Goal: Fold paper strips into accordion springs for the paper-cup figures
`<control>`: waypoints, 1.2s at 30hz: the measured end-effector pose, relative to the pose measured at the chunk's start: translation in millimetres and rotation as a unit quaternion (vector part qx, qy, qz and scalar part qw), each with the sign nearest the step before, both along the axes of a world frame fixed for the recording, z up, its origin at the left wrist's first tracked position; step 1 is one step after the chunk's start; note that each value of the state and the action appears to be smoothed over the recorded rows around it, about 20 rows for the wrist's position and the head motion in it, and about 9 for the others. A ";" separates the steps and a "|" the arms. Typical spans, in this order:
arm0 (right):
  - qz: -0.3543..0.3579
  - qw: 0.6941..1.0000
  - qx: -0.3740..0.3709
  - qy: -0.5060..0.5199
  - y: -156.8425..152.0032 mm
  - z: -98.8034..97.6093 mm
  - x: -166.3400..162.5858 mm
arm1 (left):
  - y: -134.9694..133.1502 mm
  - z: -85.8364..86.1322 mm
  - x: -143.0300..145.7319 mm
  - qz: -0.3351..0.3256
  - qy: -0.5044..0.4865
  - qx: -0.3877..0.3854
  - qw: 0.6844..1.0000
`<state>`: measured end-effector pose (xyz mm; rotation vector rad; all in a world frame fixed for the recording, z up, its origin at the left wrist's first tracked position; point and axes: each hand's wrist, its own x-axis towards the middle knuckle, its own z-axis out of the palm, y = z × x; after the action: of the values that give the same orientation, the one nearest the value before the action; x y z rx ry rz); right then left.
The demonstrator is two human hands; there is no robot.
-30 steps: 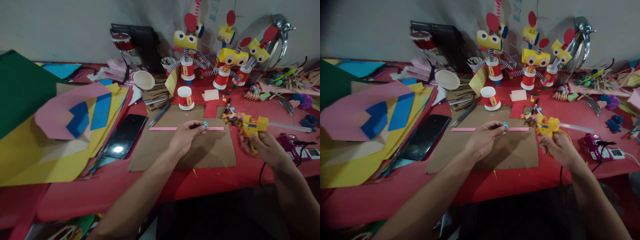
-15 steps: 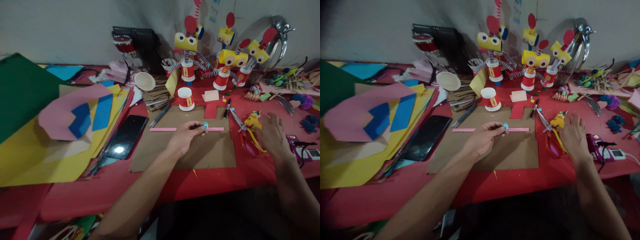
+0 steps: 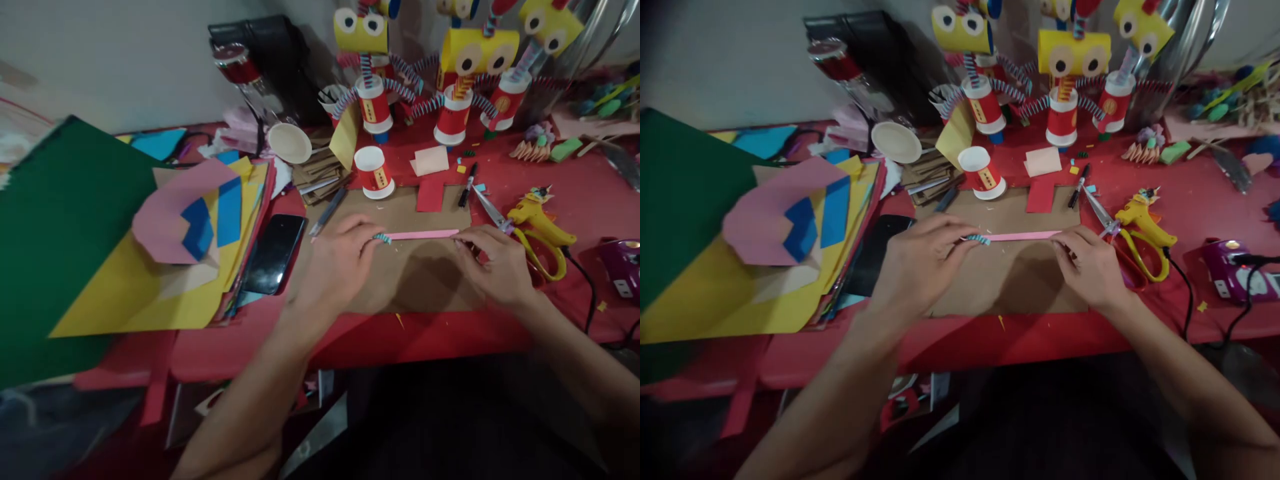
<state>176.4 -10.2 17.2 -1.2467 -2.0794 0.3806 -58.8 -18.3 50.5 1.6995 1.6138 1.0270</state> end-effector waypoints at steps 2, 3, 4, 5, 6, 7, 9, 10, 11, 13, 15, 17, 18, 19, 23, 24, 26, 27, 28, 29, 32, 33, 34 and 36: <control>-0.009 1.000 -0.006 0.012 1.9 -7.6 -1.3 | -3.9 -7.8 1.0 -0.038 0.030 -0.011 0.999; -0.010 1.000 -0.009 0.014 1.9 -12.0 -2.2 | -5.0 -12.7 2.7 -0.056 0.037 -0.023 0.997; -0.007 1.000 -0.013 0.013 1.5 -16.3 -3.0 | -5.7 -17.8 5.1 -0.068 0.042 -0.033 0.996; 0.000 1.000 -0.015 0.011 0.8 -20.1 -3.5 | -6.2 -22.6 7.8 -0.075 0.046 -0.040 0.995; 0.008 1.000 -0.017 0.008 -0.1 -23.3 -3.9 | -6.5 -26.8 10.6 -0.078 0.048 -0.044 0.995; 0.016 1.000 -0.020 0.005 -0.9 -25.7 -4.0 | -6.9 -30.2 13.1 -0.078 0.050 -0.045 0.995; 0.024 0.999 -0.026 -0.003 -1.9 -28.4 -3.9 | -8.0 -35.1 16.7 -0.080 0.059 -0.040 0.994; 0.027 0.999 -0.028 -0.007 -1.9 -29.1 -3.8 | -8.7 -36.9 17.5 -0.082 0.067 -0.034 0.994; 0.029 0.999 -0.029 -0.010 -1.8 -29.6 -3.7 | -9.3 -38.7 17.7 -0.087 0.077 -0.025 0.993; 0.035 0.999 -0.026 -0.013 -1.1 -30.8 -4.0 | -10.5 -42.4 16.6 -0.101 0.101 0.005 0.990; 0.042 0.999 -0.020 -0.017 -0.4 -32.3 -4.7 | -11.4 -46.5 15.3 -0.123 0.129 0.047 0.983; 0.047 0.998 -0.017 -0.023 -0.4 -33.8 -5.6 | -12.6 -49.9 15.5 -0.151 0.156 0.090 0.972; 0.049 0.998 -0.018 -0.025 -0.6 -34.2 -6.0 | -13.3 -51.1 16.3 -0.165 0.167 0.107 0.966; 0.051 0.998 -0.021 -0.027 -0.8 -34.4 -6.4 | -14.1 -51.8 17.6 -0.175 0.173 0.120 0.962; 0.075 0.996 -0.040 -0.022 -2.5 -33.6 -7.7 | -16.1 -51.4 23.1 -0.188 0.170 0.134 0.958; 0.084 0.995 -0.046 -0.019 -3.0 -33.6 -8.0 | -16.1 -50.9 23.8 -0.187 0.167 0.131 0.959; 0.100 0.993 -0.053 -0.016 -3.6 -33.9 -8.7 | -15.5 -49.3 23.7 -0.181 0.170 0.119 0.961; 0.105 0.993 -0.055 -0.018 -3.8 -34.3 -9.2 | -15.2 -48.1 23.2 -0.177 0.177 0.118 0.961; 0.109 0.992 -0.055 -0.023 -3.9 -34.7 -9.8 | -14.9 -46.5 22.5 -0.172 0.188 0.121 0.959; 0.111 0.992 -0.052 -0.032 -4.0 -35.1 -10.5 | -14.8 -44.5 21.7 -0.167 0.203 0.129 0.956; 0.117 0.990 -0.044 -0.066 -3.9 -35.6 -12.5 | -15.3 -38.0 20.7 -0.163 0.253 0.155 0.941; 0.118 0.989 -0.042 -0.075 -3.8 -35.5 -13.0 | -15.4 -36.5 21.1 -0.168 0.264 0.154 0.937; 0.118 0.989 -0.043 -0.082 -3.8 -35.3 -13.5 | -15.4 -35.7 21.7 -0.176 0.268 0.149 0.935; 0.116 0.988 -0.049 -0.089 -3.9 -34.5 -13.9 | -15.0 -36.9 23.4 -0.191 0.255 0.132 0.938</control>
<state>162.5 -14.0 -17.3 -1.1302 -2.3945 0.4969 -35.4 -33.3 13.6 2.5019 1.3791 0.6579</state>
